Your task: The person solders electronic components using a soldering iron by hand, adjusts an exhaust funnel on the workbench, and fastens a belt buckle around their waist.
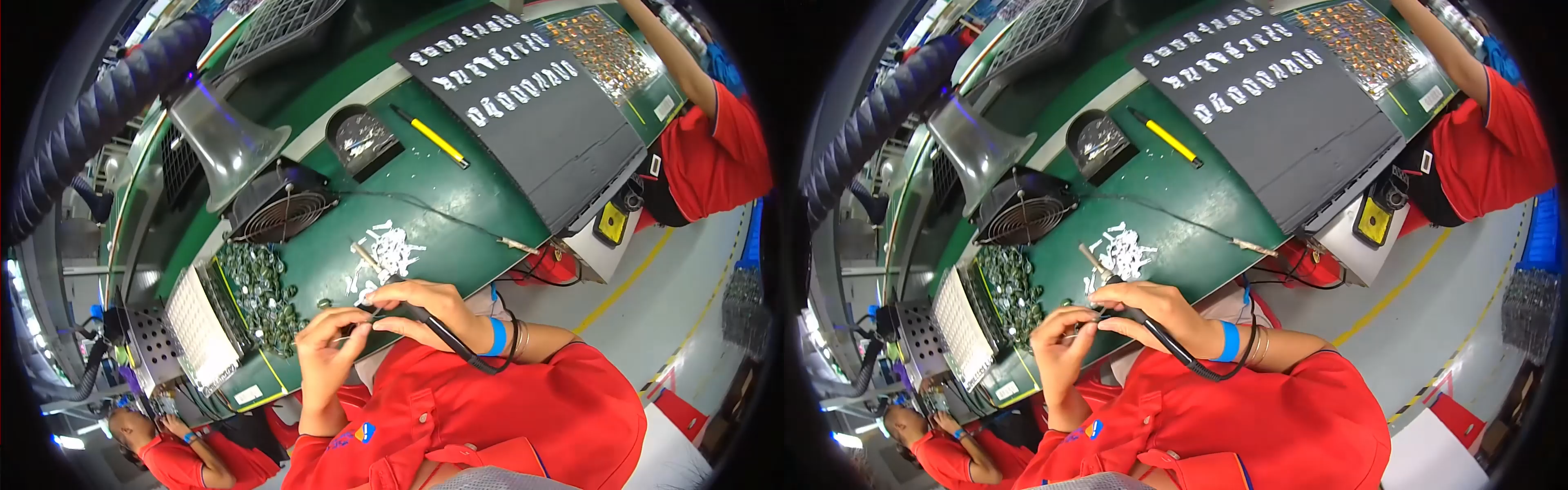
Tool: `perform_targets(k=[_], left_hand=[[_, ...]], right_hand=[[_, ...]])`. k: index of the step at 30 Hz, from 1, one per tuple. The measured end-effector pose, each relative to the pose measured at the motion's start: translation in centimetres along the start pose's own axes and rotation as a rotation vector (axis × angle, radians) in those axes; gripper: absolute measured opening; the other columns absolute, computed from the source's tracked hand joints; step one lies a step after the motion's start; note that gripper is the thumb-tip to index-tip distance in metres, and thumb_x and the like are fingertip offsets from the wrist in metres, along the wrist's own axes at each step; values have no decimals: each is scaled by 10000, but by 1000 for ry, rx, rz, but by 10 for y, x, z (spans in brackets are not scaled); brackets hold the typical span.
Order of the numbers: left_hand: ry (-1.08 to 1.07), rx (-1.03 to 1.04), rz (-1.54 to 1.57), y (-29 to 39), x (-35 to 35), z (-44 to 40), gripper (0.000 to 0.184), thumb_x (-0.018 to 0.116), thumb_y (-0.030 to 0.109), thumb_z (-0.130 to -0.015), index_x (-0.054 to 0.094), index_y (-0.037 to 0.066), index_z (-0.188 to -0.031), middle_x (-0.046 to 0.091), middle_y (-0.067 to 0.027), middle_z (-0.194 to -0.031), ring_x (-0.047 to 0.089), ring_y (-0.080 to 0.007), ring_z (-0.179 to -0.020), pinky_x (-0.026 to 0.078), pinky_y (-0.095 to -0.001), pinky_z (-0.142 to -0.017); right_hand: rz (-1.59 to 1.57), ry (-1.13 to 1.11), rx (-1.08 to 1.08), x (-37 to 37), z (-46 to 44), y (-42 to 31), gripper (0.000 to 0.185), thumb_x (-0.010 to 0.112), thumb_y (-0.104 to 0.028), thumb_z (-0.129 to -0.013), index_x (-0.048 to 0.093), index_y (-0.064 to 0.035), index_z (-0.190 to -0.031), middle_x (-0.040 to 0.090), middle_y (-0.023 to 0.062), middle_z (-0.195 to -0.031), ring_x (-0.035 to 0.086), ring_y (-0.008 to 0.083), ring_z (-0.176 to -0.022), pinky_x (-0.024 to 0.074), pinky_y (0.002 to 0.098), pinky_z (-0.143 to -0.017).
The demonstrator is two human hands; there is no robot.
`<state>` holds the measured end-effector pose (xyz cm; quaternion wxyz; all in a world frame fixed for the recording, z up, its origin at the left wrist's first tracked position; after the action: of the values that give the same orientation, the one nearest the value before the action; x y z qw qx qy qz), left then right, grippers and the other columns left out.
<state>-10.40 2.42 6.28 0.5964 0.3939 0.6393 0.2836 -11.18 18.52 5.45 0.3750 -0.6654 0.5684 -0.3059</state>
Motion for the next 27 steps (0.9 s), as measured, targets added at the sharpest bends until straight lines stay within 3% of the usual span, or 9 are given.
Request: perform_targets(k=[2,7,11,14,15,18,22,27], left_hand=[[-79,-116,66,-5,14,-2,144,693,-36,-771,700,13,-907,685,-65,-909,515,-55,-665,316,-173,-540],[-89,-5,91,-6,25,-8,151,708,-25,-774,697,9,-921,682,-60,-915,522,-50,-683,314,-171,-541],[-34,-80,94,-15,25,-7,206,767,-18,-727,711,13,-923,687,-47,-879,459,-41,-603,342,-183,-530],[10,-236,300,-20,28,-5,246,805,-4,-690,709,7,-916,688,-52,-865,439,-51,-567,337,-183,-520],[2,-229,302,-21,28,-6,246,805,-4,-690,709,7,-916,688,-52,-865,439,-51,-567,337,-183,-520],[-63,-26,-165,-7,27,-10,285,823,-2,-665,714,4,-928,685,-52,-850,440,-61,-555,338,-187,-514],[-71,60,-107,-4,26,-9,308,780,-54,-677,702,-14,-971,618,-9,-787,440,-44,-568,327,-187,-503],[-80,4,-66,-16,24,-5,301,777,-44,-687,707,-13,-978,615,-15,-779,435,-45,-580,332,-192,-514]], right_hand=[[-136,31,87,-3,-1,12,322,738,6,-792,624,11,-1093,704,116,-918,695,199,-751,561,283,-696],[-178,60,173,-11,4,25,267,702,-32,-837,622,-27,-1092,696,119,-871,713,178,-835,563,277,-728],[-197,53,218,-11,6,32,268,694,-36,-842,614,-30,-1098,699,115,-877,716,194,-848,563,285,-719],[-198,24,249,-9,6,35,271,703,-36,-835,619,-11,-1091,708,104,-893,710,166,-845,565,276,-738],[-209,3,276,-7,7,38,272,707,-35,-831,622,-1,-1087,713,98,-901,708,152,-843,567,272,-747],[-237,14,235,-6,5,35,287,710,-26,-821,620,-11,-1093,710,88,-900,701,142,-819,560,268,-719],[-258,32,220,-7,6,35,300,704,-11,-816,614,-16,-1102,693,69,-872,676,128,-759,543,262,-674],[-229,18,238,-6,8,34,309,702,-2,-808,612,-24,-1102,653,42,-807,616,105,-670,514,250,-617]])
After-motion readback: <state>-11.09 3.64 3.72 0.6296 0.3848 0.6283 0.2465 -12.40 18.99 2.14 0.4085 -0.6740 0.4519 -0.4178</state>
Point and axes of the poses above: each hand's wrist, its own z-axis away from the middle knuckle, its own x-axis out of the palm, y = z × x, the point moved 10 cm from there along -z, towards the middle knuckle
